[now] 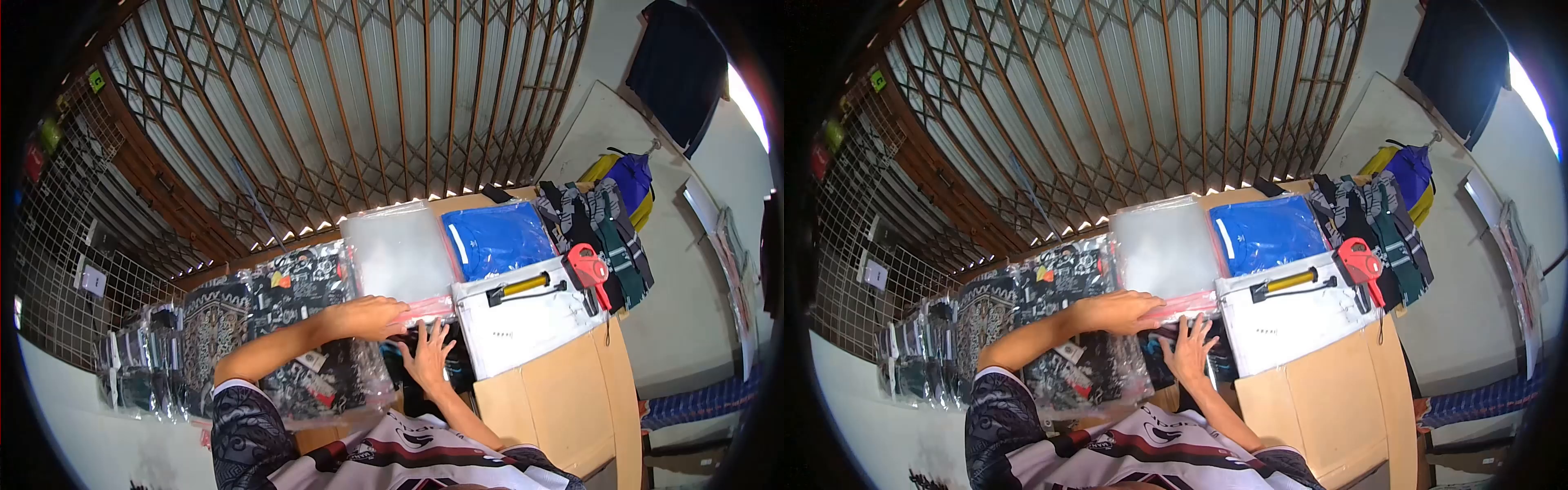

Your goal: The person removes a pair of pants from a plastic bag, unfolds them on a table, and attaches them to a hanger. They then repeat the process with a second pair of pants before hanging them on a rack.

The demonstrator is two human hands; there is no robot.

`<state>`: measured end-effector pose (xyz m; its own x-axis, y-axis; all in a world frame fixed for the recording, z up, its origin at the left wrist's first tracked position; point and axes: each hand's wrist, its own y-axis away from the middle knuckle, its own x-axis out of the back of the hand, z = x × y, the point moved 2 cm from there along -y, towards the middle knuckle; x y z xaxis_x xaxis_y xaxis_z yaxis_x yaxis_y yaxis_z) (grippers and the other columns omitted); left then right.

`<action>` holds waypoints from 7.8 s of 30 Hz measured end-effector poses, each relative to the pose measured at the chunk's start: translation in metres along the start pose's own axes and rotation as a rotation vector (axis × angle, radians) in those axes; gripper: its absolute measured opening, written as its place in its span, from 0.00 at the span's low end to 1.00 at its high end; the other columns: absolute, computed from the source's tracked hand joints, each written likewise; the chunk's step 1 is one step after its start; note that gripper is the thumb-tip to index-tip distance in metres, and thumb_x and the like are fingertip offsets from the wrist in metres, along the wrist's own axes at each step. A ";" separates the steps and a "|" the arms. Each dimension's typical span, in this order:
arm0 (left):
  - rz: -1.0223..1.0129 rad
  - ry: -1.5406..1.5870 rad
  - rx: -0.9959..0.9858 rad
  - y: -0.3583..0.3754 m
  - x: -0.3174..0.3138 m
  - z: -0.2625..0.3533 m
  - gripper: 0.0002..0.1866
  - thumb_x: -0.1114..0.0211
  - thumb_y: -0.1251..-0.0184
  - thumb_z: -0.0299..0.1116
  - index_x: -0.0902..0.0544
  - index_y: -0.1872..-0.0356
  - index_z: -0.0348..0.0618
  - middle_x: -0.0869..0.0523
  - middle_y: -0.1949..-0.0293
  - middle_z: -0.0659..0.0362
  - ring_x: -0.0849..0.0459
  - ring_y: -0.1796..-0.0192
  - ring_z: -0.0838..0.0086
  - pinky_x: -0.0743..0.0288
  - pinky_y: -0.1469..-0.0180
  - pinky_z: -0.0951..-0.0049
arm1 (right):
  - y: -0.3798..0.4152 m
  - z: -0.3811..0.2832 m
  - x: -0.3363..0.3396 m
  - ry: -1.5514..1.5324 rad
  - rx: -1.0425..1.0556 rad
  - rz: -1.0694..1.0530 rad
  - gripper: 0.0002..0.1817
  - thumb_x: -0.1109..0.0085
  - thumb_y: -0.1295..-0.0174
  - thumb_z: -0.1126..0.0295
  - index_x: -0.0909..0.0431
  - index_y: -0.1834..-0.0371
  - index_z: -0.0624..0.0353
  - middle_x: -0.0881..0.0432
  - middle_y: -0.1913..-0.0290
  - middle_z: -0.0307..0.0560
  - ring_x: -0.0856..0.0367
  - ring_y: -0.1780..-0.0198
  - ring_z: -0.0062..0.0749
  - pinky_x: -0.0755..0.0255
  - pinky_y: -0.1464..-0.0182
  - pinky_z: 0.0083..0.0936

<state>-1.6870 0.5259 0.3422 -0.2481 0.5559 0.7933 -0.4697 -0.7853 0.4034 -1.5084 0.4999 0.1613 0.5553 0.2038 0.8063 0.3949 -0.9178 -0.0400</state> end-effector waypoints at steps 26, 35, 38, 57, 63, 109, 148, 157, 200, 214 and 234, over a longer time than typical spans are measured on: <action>-0.074 0.604 -0.034 0.252 -0.409 0.196 0.29 0.35 0.23 0.43 0.27 0.30 0.35 0.14 0.43 0.42 0.13 0.40 0.59 0.21 0.37 0.62 | 0.698 0.269 -0.222 -0.395 -1.532 0.147 0.20 0.32 0.40 0.56 0.12 0.52 0.60 0.10 0.60 0.57 0.10 0.62 0.46 0.18 0.57 0.39; -0.038 0.177 -0.555 0.158 -0.446 0.402 0.28 0.33 0.27 0.42 0.24 0.32 0.35 0.16 0.39 0.41 0.16 0.38 0.50 0.23 0.35 0.57 | 0.953 0.220 -0.155 -0.932 -1.766 0.673 0.12 0.36 0.34 0.63 0.16 0.57 0.61 0.14 0.68 0.47 0.15 0.70 0.37 0.35 0.78 0.44; -0.009 0.238 -0.682 0.151 -0.473 0.512 0.29 0.34 0.26 0.42 0.27 0.32 0.34 0.23 0.35 0.38 0.25 0.32 0.44 0.30 0.31 0.55 | 1.068 0.243 -0.188 -1.089 -1.745 0.827 0.14 0.39 0.33 0.63 0.17 0.51 0.60 0.14 0.62 0.46 0.14 0.65 0.37 0.31 0.72 0.41; 0.100 -0.380 -0.023 0.018 -0.582 0.740 0.51 0.38 0.33 0.67 0.35 0.26 0.29 0.42 0.27 0.18 0.47 0.25 0.16 0.45 0.27 0.28 | 1.197 0.301 0.055 -1.072 -1.441 1.241 0.20 0.38 0.31 0.63 0.20 0.41 0.62 0.12 0.49 0.51 0.11 0.54 0.37 0.24 0.57 0.31; 0.130 -0.231 0.090 -0.016 -0.578 0.759 0.50 0.39 0.31 0.67 0.33 0.32 0.21 0.29 0.37 0.16 0.38 0.30 0.15 0.43 0.28 0.28 | 1.133 0.391 0.175 -0.921 -1.227 0.998 0.25 0.35 0.31 0.61 0.22 0.37 0.66 0.12 0.49 0.55 0.11 0.52 0.38 0.22 0.51 0.30; 0.968 0.419 1.041 -0.104 -0.640 0.892 0.55 0.34 0.31 0.60 0.53 0.18 0.34 0.58 0.26 0.13 0.59 0.21 0.21 0.61 0.22 0.31 | 0.541 0.466 0.424 0.075 0.641 -0.123 0.26 0.43 0.29 0.50 0.23 0.31 0.43 0.32 0.22 0.52 0.40 0.20 0.52 0.44 0.26 0.63; 1.258 0.137 0.592 -0.151 -0.458 0.591 0.12 0.31 0.34 0.35 0.16 0.52 0.45 0.17 0.47 0.49 0.22 0.40 0.49 0.27 0.40 0.48 | 0.627 0.424 0.395 0.250 0.156 0.044 0.48 0.43 0.32 0.36 0.46 0.16 0.49 0.62 0.19 0.81 0.69 0.17 0.77 0.65 0.32 0.89; 1.335 0.385 0.256 -0.126 -0.445 0.625 0.09 0.33 0.31 0.31 0.20 0.54 0.39 0.11 0.59 0.45 0.12 0.53 0.47 0.20 0.51 0.56 | 0.577 0.410 0.376 0.331 0.126 0.060 0.47 0.50 0.31 0.33 0.48 0.15 0.47 0.62 0.18 0.78 0.69 0.17 0.74 0.63 0.29 0.85; 0.931 0.341 0.594 -0.192 -0.412 0.569 0.42 0.24 0.38 0.46 0.33 0.29 0.36 0.24 0.33 0.36 0.25 0.31 0.43 0.30 0.30 0.51 | 0.717 0.426 0.408 0.336 0.151 0.059 0.49 0.43 0.36 0.34 0.41 0.18 0.51 0.50 0.18 0.71 0.57 0.19 0.76 0.65 0.29 0.84; 0.949 0.501 0.735 -0.231 -0.404 0.518 0.24 0.20 0.44 0.43 0.15 0.46 0.50 0.19 0.33 0.47 0.26 0.28 0.49 0.31 0.29 0.49 | 0.716 0.424 0.408 0.310 0.126 0.087 0.47 0.42 0.37 0.34 0.37 0.19 0.48 0.48 0.18 0.67 0.56 0.17 0.70 0.66 0.26 0.80; 1.330 0.542 0.104 -0.191 -0.424 0.646 0.10 0.38 0.44 0.18 0.17 0.63 0.42 0.11 0.61 0.51 0.11 0.54 0.62 0.20 0.43 0.68 | 0.736 0.461 0.414 -0.195 0.202 0.131 0.39 0.30 0.38 0.54 0.32 0.25 0.56 0.33 0.24 0.65 0.44 0.19 0.60 0.61 0.20 0.64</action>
<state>-0.9444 0.2642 0.2231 -0.7422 -0.5764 0.3420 0.4187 -0.7972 -0.4348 -0.6503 0.0653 0.1932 0.7335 0.1674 0.6587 0.4370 -0.8585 -0.2685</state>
